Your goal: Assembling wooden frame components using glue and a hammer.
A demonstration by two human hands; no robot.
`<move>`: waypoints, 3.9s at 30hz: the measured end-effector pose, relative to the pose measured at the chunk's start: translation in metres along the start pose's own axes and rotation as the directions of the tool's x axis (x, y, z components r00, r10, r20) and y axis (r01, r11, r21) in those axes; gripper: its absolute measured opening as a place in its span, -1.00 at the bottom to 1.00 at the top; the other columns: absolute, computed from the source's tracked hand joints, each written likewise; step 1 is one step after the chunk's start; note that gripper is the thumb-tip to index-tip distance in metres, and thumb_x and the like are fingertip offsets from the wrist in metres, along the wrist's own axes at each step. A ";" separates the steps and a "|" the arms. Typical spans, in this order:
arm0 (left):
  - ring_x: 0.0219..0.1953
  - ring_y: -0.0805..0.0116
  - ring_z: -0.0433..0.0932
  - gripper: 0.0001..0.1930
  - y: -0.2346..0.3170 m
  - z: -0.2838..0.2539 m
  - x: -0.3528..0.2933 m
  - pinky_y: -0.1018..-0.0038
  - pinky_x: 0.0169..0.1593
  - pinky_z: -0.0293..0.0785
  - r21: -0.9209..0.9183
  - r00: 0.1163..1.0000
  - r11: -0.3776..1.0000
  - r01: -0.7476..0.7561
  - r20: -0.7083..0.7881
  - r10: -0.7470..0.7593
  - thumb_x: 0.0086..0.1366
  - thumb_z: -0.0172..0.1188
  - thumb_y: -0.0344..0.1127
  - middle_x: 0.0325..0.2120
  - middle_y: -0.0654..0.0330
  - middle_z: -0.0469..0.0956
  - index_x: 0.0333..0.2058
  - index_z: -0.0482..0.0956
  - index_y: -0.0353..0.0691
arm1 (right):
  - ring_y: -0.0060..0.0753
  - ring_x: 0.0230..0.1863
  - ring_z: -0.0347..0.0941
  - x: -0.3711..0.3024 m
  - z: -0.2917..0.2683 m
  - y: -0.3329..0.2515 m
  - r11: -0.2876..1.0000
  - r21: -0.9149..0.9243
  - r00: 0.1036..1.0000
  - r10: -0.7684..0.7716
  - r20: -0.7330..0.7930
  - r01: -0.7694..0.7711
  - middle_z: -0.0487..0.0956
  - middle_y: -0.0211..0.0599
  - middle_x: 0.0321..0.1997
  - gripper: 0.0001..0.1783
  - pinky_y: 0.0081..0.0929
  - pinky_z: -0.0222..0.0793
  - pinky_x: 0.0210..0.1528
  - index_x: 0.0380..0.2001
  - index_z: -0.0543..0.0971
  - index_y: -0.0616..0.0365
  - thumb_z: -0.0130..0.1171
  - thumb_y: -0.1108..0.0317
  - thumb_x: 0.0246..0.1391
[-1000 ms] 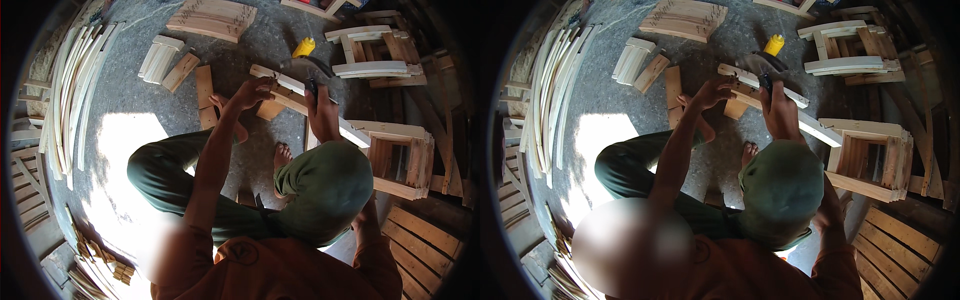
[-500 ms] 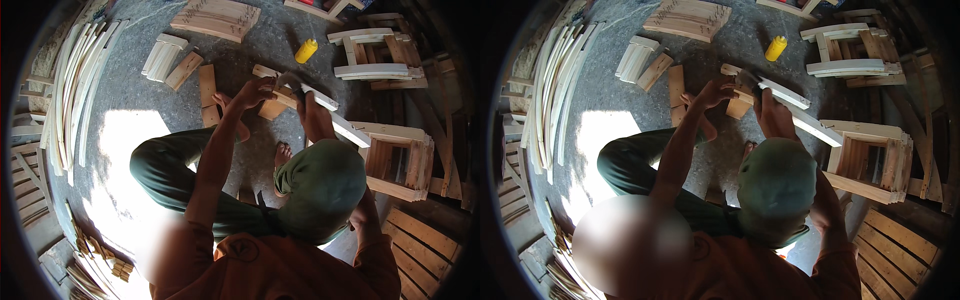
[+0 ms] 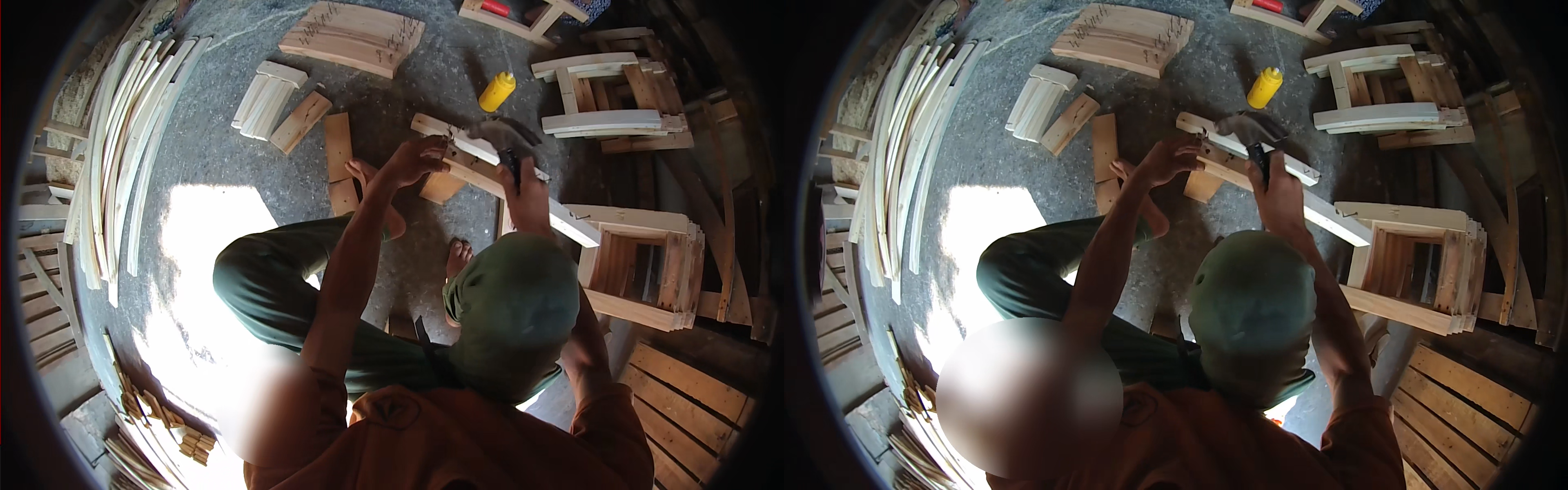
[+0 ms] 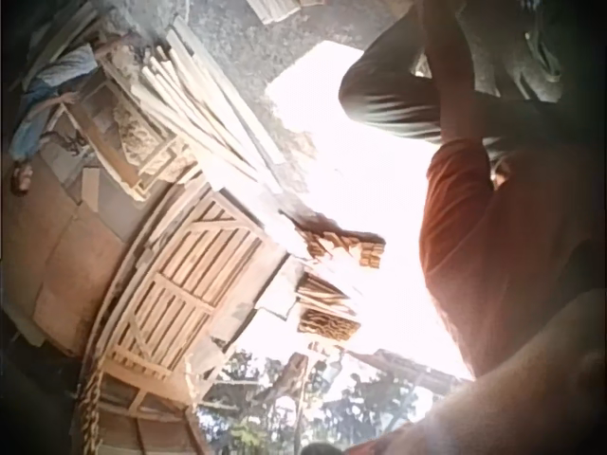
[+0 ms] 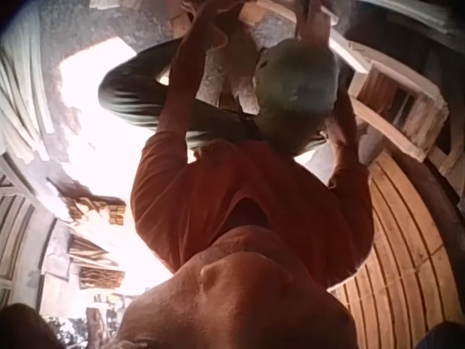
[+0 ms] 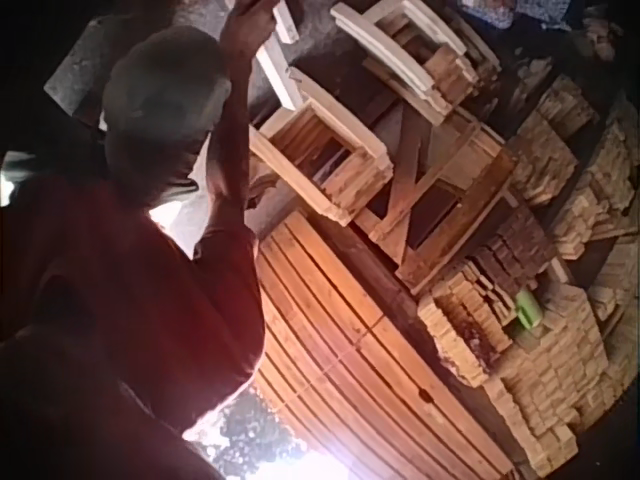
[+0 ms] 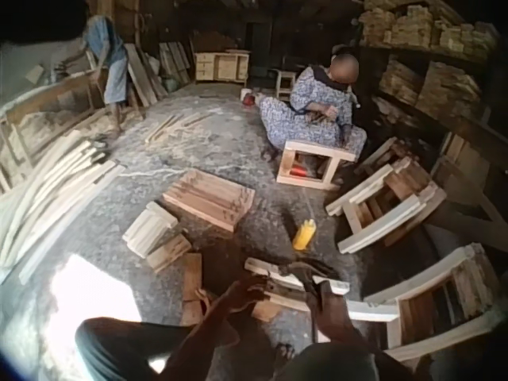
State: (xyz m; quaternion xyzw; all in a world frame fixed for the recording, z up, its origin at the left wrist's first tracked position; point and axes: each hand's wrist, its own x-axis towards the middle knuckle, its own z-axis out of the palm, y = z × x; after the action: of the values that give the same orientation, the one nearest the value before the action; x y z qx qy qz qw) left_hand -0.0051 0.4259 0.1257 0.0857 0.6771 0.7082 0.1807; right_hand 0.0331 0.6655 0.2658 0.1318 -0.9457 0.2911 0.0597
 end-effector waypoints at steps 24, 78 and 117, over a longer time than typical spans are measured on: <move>0.25 0.36 0.34 -0.25 -0.018 -0.003 0.019 0.37 0.27 0.30 -0.243 0.994 0.969 0.037 0.109 -0.010 0.14 0.30 -0.60 0.19 0.21 0.40 0.30 0.21 -0.23 | 0.23 -0.26 0.60 0.060 0.040 0.050 0.991 -0.099 0.979 0.112 0.172 -0.096 0.63 0.09 -0.38 -0.31 0.02 0.48 -0.22 -0.12 0.37 0.22 0.40 -0.08 -0.09; -0.26 0.44 0.50 -0.38 -0.009 0.072 0.072 0.49 -0.13 0.39 0.094 0.464 0.928 -0.361 -0.845 0.266 0.53 -0.28 0.07 -0.30 0.16 0.62 -0.23 0.62 -0.37 | 0.18 -0.61 0.52 0.005 -0.021 0.019 0.996 -0.076 0.997 0.055 0.057 -0.051 0.51 -0.01 -0.68 -0.68 0.00 0.39 -0.60 -0.19 0.32 0.19 0.11 0.17 0.26; -0.26 0.39 0.53 -0.47 0.004 0.079 0.048 0.44 -0.11 0.42 0.098 0.401 0.927 -0.361 -0.882 0.249 0.53 -0.25 -0.03 -0.34 0.13 0.61 -0.23 0.58 -0.36 | 0.26 -0.53 0.52 0.003 -0.065 -0.046 0.911 0.361 0.947 0.274 -0.170 -0.199 0.55 0.03 -0.56 -0.63 -0.12 0.41 -0.49 -0.03 0.30 0.24 0.04 0.17 0.31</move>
State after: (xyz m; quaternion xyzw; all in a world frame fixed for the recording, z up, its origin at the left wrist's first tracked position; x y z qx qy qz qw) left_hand -0.0205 0.5170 0.1292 -0.1799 0.6046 0.7054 -0.3232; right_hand 0.0454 0.6649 0.3444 -0.0085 -0.8781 0.4673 0.1028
